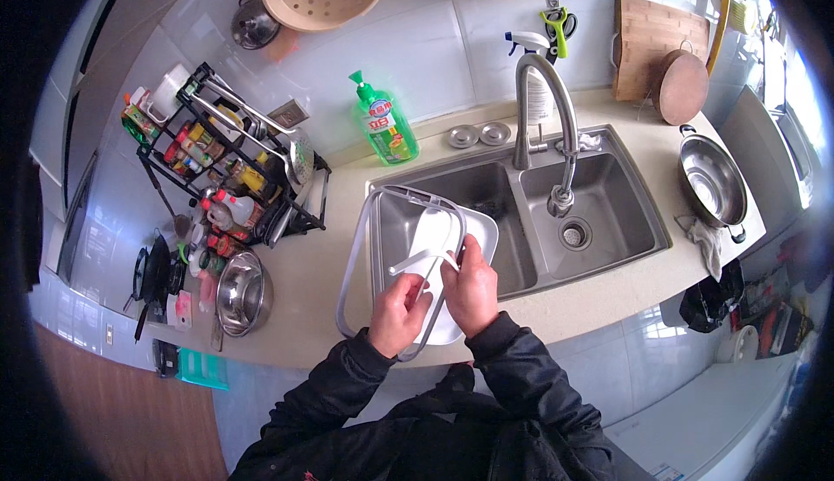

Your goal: The person assembles a white rectangular tray with a metal frame at a kitchen sink. They rinse the tray and frame under running water, then attach the frame to the tray and place it on the counter.

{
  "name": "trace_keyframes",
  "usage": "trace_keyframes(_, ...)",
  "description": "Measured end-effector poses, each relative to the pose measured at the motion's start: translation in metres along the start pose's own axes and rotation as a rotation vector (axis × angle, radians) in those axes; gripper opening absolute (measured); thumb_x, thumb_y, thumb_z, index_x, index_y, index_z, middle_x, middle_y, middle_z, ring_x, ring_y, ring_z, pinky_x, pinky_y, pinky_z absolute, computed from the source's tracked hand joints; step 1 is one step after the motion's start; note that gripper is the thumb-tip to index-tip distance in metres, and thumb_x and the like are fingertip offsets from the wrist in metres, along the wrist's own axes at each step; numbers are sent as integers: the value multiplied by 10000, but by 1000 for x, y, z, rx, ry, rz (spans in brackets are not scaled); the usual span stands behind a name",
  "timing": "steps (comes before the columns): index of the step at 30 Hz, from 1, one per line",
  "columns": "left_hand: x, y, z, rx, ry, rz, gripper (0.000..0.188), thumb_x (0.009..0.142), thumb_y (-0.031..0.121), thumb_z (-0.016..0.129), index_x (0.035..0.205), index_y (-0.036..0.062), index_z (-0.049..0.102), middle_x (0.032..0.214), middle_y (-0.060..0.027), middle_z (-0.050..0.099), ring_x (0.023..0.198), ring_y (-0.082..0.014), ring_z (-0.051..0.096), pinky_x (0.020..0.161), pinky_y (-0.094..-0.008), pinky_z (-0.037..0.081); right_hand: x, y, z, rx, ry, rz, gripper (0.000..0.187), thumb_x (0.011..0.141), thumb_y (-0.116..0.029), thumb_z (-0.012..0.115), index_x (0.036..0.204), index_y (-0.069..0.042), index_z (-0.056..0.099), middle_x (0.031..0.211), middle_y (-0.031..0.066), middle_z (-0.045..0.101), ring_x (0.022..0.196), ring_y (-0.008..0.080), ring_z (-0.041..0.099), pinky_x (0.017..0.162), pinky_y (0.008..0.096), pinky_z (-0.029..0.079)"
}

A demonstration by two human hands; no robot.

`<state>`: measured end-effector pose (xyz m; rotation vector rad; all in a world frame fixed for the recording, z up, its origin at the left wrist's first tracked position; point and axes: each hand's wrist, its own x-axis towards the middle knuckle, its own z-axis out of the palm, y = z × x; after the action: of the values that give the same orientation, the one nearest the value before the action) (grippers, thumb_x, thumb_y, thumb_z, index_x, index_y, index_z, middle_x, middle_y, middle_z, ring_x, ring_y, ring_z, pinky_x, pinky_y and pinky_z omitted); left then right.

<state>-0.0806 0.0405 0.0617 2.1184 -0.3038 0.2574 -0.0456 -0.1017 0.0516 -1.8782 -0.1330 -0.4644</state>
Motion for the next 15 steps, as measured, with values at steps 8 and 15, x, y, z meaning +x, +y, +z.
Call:
trace_keyframes(8, -5, 6, 1, -80, -55, -45, 149, 863, 67, 637, 973, -7, 571, 781, -139, 636, 650, -247, 632, 601, -329, 493, -1, 0, 3, -50, 3, 34, 394, 814, -48, 632, 1163, 23, 465, 824, 229, 636, 745, 402, 649, 628, 435, 521)
trace_keyframes(15, -4, 2, -6, -482, -256, -436, 138, 903, 96, 611, 977, -12, 568, 766, -99, 643, 674, -153, 627, 585, -307, 479, 0, -2, -5, -9, -26, -4, 401, 849, -57, 608, 1216, 3, 458, 824, 226, 633, 745, 396, 650, 614, 441, 504)
